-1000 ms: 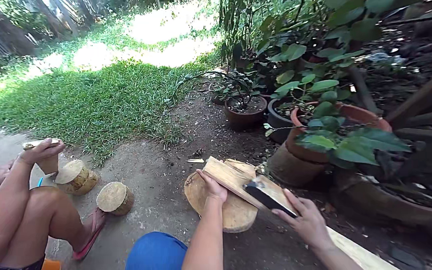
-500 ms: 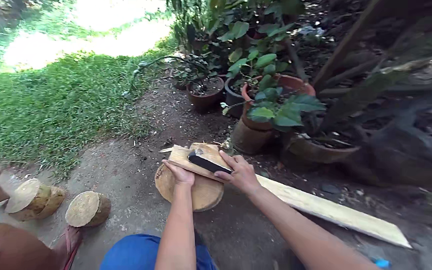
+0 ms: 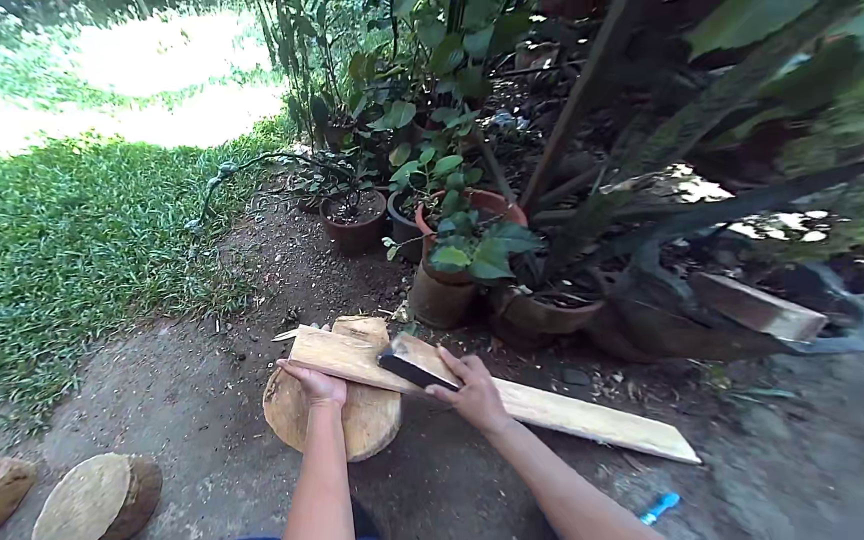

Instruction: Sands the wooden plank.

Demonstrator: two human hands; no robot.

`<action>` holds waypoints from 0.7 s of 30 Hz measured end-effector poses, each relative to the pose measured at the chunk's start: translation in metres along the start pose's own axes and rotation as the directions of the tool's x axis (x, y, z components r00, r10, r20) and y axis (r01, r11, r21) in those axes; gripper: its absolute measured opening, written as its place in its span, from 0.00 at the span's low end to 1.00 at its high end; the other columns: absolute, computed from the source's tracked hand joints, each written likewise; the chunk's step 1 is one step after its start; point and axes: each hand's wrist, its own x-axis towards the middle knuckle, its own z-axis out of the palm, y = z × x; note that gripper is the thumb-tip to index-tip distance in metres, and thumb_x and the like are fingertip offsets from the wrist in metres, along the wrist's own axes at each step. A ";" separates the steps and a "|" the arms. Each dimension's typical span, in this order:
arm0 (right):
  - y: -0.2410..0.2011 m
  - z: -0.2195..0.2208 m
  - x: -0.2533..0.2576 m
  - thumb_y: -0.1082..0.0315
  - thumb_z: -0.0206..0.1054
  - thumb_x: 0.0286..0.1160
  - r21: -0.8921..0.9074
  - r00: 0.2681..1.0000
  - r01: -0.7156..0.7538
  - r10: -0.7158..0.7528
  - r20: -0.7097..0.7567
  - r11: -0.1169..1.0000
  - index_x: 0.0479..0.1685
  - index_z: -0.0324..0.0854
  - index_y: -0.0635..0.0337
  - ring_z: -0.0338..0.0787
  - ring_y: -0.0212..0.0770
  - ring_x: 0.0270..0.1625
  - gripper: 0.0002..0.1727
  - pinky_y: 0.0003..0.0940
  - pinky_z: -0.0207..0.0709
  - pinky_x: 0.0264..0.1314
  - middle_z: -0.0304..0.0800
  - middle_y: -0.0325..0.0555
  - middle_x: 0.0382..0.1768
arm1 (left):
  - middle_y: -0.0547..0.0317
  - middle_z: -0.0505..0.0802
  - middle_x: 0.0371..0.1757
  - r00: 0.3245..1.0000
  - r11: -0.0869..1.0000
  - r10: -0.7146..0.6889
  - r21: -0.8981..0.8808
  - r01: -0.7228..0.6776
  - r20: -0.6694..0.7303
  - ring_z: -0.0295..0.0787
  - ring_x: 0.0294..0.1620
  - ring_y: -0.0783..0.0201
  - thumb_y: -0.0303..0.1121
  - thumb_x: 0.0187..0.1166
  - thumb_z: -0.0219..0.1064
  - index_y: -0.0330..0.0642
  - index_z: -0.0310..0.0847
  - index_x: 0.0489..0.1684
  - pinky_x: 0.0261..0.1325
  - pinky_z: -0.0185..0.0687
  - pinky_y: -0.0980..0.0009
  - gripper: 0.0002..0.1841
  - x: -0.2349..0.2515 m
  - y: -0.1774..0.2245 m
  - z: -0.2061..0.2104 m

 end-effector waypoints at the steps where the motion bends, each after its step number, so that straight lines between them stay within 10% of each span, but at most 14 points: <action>1: -0.018 0.009 0.009 0.39 0.80 0.59 0.029 0.999 0.017 -0.018 0.043 0.999 0.79 0.80 0.59 0.85 0.71 0.59 0.47 0.68 0.75 0.68 0.86 0.74 0.57 | 0.43 0.79 0.77 1.000 1.000 0.007 0.010 -0.007 0.010 0.78 0.74 0.52 0.78 0.70 0.07 0.42 0.53 0.87 0.71 0.76 0.51 0.58 0.000 0.000 0.000; 10: -0.142 0.045 0.073 0.37 0.72 0.72 -0.027 0.910 0.000 0.012 0.415 1.000 0.92 0.63 0.36 0.75 0.70 0.76 0.45 0.68 0.67 0.76 0.74 0.71 0.75 | 0.46 0.77 0.79 0.997 0.997 0.077 -0.020 -0.077 -0.002 0.76 0.76 0.52 0.77 0.73 0.10 0.47 0.53 0.88 0.73 0.74 0.47 0.54 0.001 0.001 0.000; 21: 0.053 -0.032 -0.019 0.39 0.78 0.65 -0.133 0.979 -0.174 0.186 0.086 0.976 0.87 0.71 0.55 0.81 0.78 0.68 0.48 0.72 0.71 0.73 0.79 0.81 0.68 | 0.46 0.78 0.77 1.000 1.000 -0.002 -0.022 0.002 0.000 0.77 0.74 0.52 0.77 0.73 0.11 0.48 0.52 0.87 0.72 0.75 0.48 0.53 0.000 0.006 -0.006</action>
